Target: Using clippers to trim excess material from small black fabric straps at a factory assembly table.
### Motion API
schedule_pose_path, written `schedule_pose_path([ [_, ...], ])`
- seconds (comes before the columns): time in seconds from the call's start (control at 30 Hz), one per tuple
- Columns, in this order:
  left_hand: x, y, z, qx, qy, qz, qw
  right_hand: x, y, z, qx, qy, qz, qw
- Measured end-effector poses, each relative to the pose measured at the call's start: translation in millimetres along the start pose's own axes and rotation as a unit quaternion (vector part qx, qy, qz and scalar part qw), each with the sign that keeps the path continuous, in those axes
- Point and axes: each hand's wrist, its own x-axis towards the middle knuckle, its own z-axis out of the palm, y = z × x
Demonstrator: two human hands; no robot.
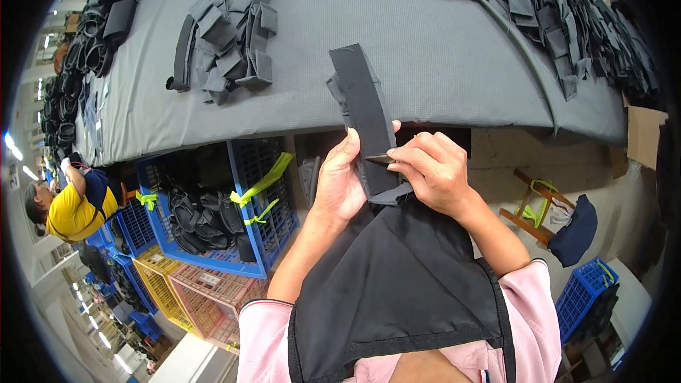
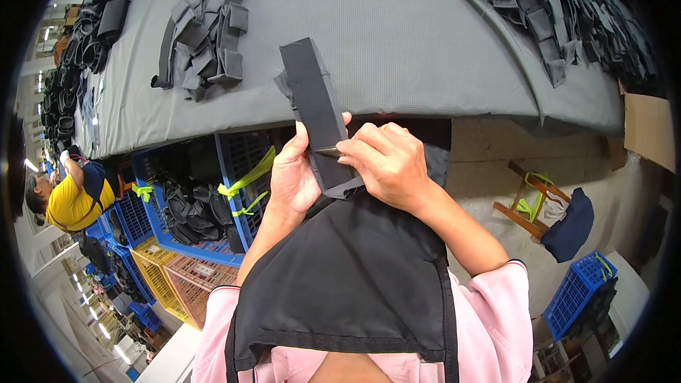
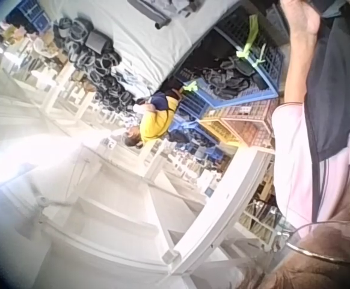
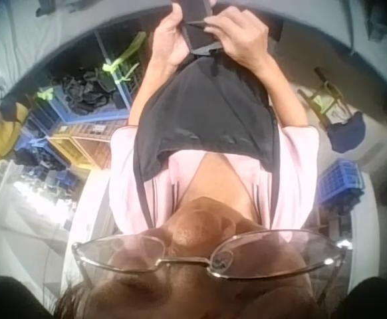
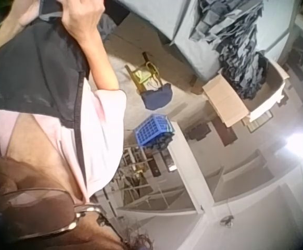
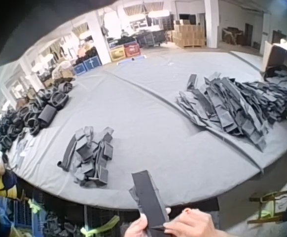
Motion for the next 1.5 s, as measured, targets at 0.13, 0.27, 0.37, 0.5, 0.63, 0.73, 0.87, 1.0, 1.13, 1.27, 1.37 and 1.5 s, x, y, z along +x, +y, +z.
schedule_pose_path([
  [0.13, 1.1, 0.1, -1.7, 0.007, -0.005, 0.002, 1.0, -7.1, -1.8, -2.8, 0.042, -0.013, 0.044, 0.998],
  [0.27, 0.7, -0.2, 2.4, 0.008, -0.01, -0.002, 1.0, -5.9, -7.5, -3.9, 0.099, 0.007, 0.141, 0.985],
  [0.37, 0.7, -2.2, -1.9, 0.003, 0.001, 0.0, 1.0, -1.8, -8.2, -1.1, 0.072, -0.016, 0.101, 0.992],
  [0.5, 0.6, 1.2, -3.9, 0.021, 0.029, 0.005, 0.999, -5.6, -9.4, -5.4, 0.053, -0.039, 0.032, 0.997],
  [0.63, 0.0, 6.7, 0.4, 0.061, 0.095, 0.025, 0.993, -18.3, -8.7, -9.6, 0.073, 0.041, 0.134, 0.987],
  [0.73, 0.0, 7.6, 2.4, 0.044, 0.089, 0.015, 0.995, -20.6, -6.0, -10.1, 0.054, 0.065, 0.161, 0.983],
  [0.87, -1.0, 6.6, 3.6, 0.034, 0.067, 0.018, 0.997, -17.9, -2.9, -10.6, 0.019, 0.063, 0.138, 0.988],
  [1.0, -0.1, 7.4, 2.8, 0.031, 0.066, 0.014, 0.997, -18.7, -3.0, -13.6, -0.014, 0.036, 0.118, 0.992],
  [1.13, 0.0, 7.0, 5.3, 0.049, 0.077, 0.02, 0.996, -18.9, -5.4, -14.6, -0.014, 0.055, 0.114, 0.992],
  [1.27, 0.3, 6.6, 5.2, 0.052, 0.08, 0.024, 0.995, -17.5, -7.9, -16.5, -0.032, 0.041, 0.1, 0.994],
  [1.37, 0.2, 6.2, 3.9, 0.043, 0.081, 0.017, 0.996, -17.9, -7.4, -15.3, -0.036, 0.037, 0.097, 0.994],
  [1.5, -0.4, 5.1, 0.2, 0.033, 0.064, 0.011, 0.997, -16.4, -7.2, -12.8, -0.005, 0.05, 0.12, 0.991],
])
